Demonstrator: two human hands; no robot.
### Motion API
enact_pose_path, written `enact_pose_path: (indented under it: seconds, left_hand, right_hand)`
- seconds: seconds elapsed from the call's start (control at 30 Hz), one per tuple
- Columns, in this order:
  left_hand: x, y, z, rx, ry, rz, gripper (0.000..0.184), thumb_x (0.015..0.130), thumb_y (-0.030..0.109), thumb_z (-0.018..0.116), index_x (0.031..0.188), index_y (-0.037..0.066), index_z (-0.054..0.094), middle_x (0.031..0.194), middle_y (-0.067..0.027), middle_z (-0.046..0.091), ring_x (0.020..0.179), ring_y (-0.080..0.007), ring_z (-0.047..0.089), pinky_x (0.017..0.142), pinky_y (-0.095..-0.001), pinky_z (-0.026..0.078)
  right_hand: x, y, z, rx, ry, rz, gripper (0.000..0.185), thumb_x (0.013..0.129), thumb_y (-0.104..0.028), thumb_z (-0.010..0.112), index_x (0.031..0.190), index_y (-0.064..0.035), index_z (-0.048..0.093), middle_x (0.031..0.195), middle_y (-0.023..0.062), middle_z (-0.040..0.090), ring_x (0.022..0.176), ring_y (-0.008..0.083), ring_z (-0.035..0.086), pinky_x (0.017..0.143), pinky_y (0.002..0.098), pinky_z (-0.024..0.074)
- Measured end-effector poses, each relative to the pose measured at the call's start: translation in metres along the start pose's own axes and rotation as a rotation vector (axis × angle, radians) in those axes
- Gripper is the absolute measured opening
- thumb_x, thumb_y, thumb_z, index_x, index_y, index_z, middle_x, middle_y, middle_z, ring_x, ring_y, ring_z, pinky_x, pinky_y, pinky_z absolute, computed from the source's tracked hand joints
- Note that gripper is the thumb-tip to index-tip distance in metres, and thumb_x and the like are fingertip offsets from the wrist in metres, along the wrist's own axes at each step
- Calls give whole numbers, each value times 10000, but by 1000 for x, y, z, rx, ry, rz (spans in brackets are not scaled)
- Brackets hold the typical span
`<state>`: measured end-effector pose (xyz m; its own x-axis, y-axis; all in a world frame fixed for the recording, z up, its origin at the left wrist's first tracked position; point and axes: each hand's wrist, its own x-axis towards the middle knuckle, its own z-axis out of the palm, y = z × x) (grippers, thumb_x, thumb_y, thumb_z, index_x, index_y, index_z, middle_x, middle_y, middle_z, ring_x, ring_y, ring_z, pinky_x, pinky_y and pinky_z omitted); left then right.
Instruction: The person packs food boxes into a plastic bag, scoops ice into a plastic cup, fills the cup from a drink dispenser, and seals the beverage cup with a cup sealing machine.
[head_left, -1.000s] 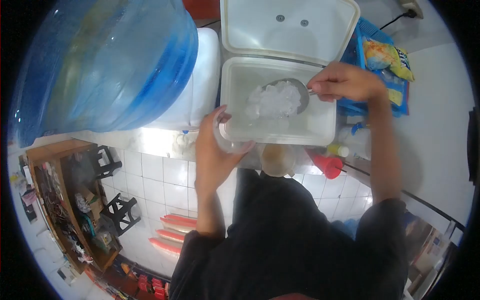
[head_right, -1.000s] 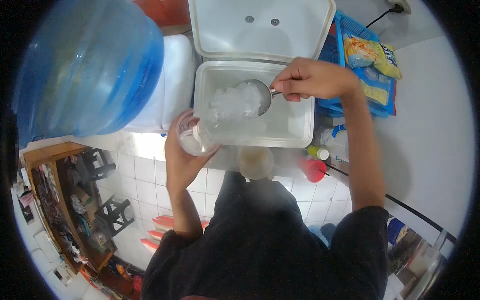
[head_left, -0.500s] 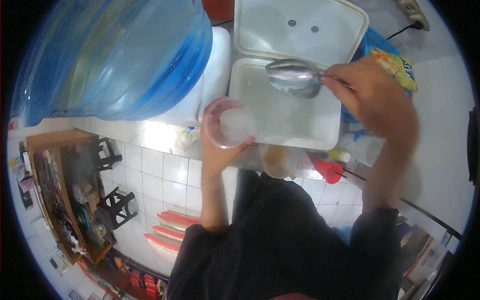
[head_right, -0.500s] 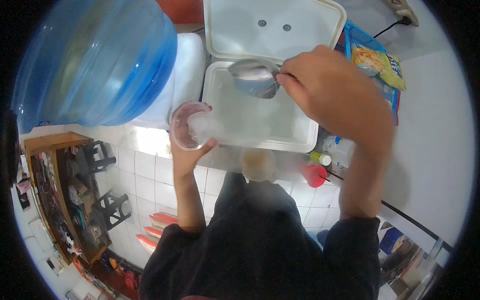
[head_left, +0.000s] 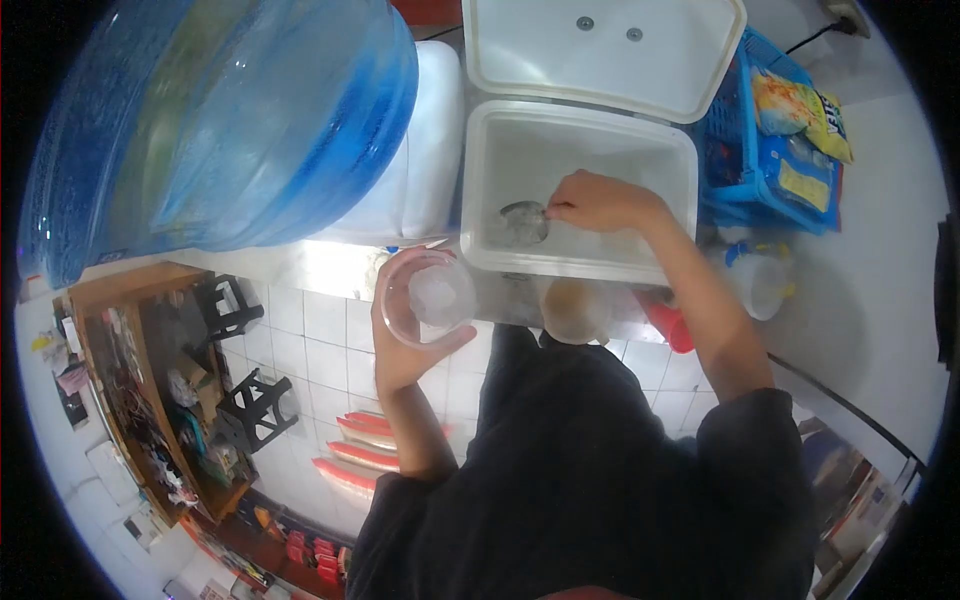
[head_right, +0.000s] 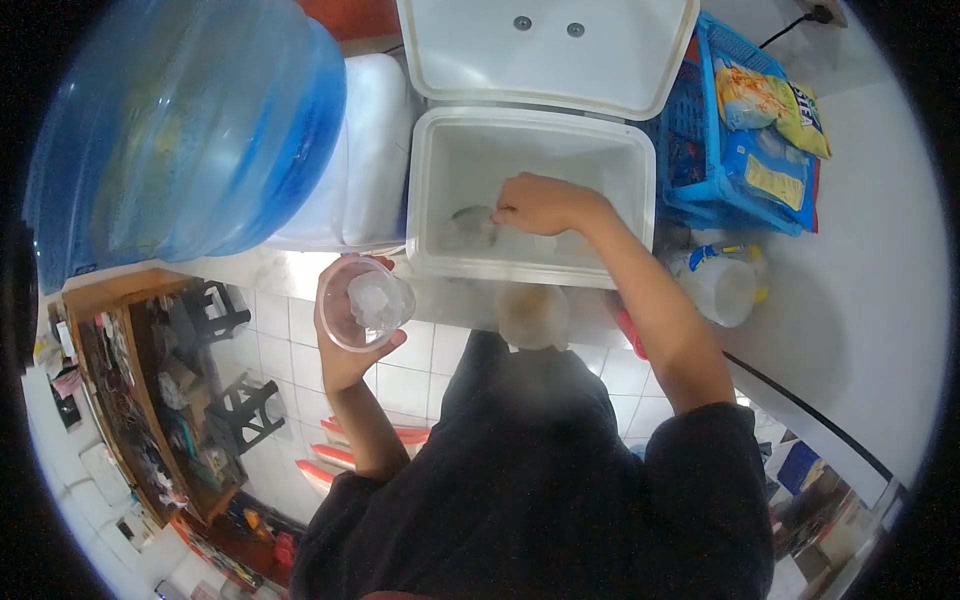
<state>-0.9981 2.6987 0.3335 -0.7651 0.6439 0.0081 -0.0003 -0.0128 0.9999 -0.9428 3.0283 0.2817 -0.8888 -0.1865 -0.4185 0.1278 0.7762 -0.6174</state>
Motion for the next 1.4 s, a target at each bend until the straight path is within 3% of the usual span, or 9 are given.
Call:
enact_pose_path:
  seconds: [0.17, 0.23, 0.37, 0.43, 0.63, 0.87, 1.03, 1.3, 1.4]
  left_hand:
    - [1, -3, -1, -4, -1, 0, 949, 560, -1, 887, 1391, 35, 430, 1255, -127, 593, 1211, -266, 575, 1027, -416, 483]
    - [3, -1, -1, 15, -3, 5, 950, 561, 2, 889, 1392, 35, 430, 1254, -127, 594, 1211, -264, 574, 1027, -414, 483]
    - [7, 4, 0, 40, -6, 11, 952, 565, 11, 892, 1397, 35, 430, 1251, -128, 594, 1209, -263, 574, 1029, -409, 480]
    - [7, 3, 2, 47, -5, 15, 955, 564, 11, 895, 1398, 35, 431, 1251, -128, 594, 1208, -260, 574, 1028, -407, 481]
    - [5, 6, 9, 127, 26, 7, 957, 564, 10, 901, 1401, 39, 438, 1246, -124, 597, 1203, -244, 574, 1025, -400, 483]
    - [1, 11, 10, 125, 54, 24, 970, 564, 27, 916, 1407, 35, 438, 1231, -115, 610, 1187, -236, 574, 997, -386, 490]
    - [7, 25, 16, 174, 69, 36, 974, 561, 39, 920, 1408, 38, 440, 1233, -107, 617, 1187, -233, 575, 1000, -382, 482]
    - [34, 34, 58, 497, 35, 144, 976, 572, 66, 937, 1406, 32, 434, 1252, -104, 610, 1196, -229, 571, 1004, -378, 476]
    - [44, 38, 86, 440, -3, 155, 938, 592, 91, 939, 1391, 29, 452, 1262, -122, 602, 1205, -240, 567, 1002, -382, 475]
  right_hand:
    - [-28, 13, -10, 257, -111, 99, 394, 994, -336, 550, 852, -9, 719, 656, 98, 592, 647, 238, 559, 665, 387, 472]
    - [-35, 19, -1, 385, -21, 103, 419, 1003, -315, 532, 720, -7, 543, 608, 54, 474, 590, 150, 401, 580, 345, 377]
    - [-45, 15, 7, 467, 29, 122, 423, 1003, -319, 526, 733, 4, 572, 613, 59, 495, 592, 162, 436, 590, 359, 396]
    - [-41, 20, 9, 420, 53, 8, 386, 997, -309, 539, 865, 15, 703, 644, 106, 599, 624, 232, 533, 651, 382, 452]
    - [-40, -11, 11, 188, 219, -11, 368, 999, -265, 523, 895, 49, 684, 723, 165, 673, 674, 354, 602, 705, 462, 485]
    - [-43, 1, 7, 429, 133, 81, 416, 1015, -297, 526, 812, 44, 653, 660, 112, 627, 589, 247, 557, 617, 410, 463]
    - [-64, 16, 1, 609, 104, 117, 386, 1028, -307, 553, 823, 9, 640, 649, -7, 542, 583, 102, 433, 541, 287, 378]
    - [-145, -36, -107, 481, 212, -25, 384, 1033, -313, 548, 828, -5, 650, 636, -7, 512, 582, 83, 415, 547, 268, 370]
    - [-158, -81, -141, 131, 77, 90, 300, 1018, -254, 573, 1051, 4, 723, 787, 79, 641, 724, 160, 581, 694, 302, 489]
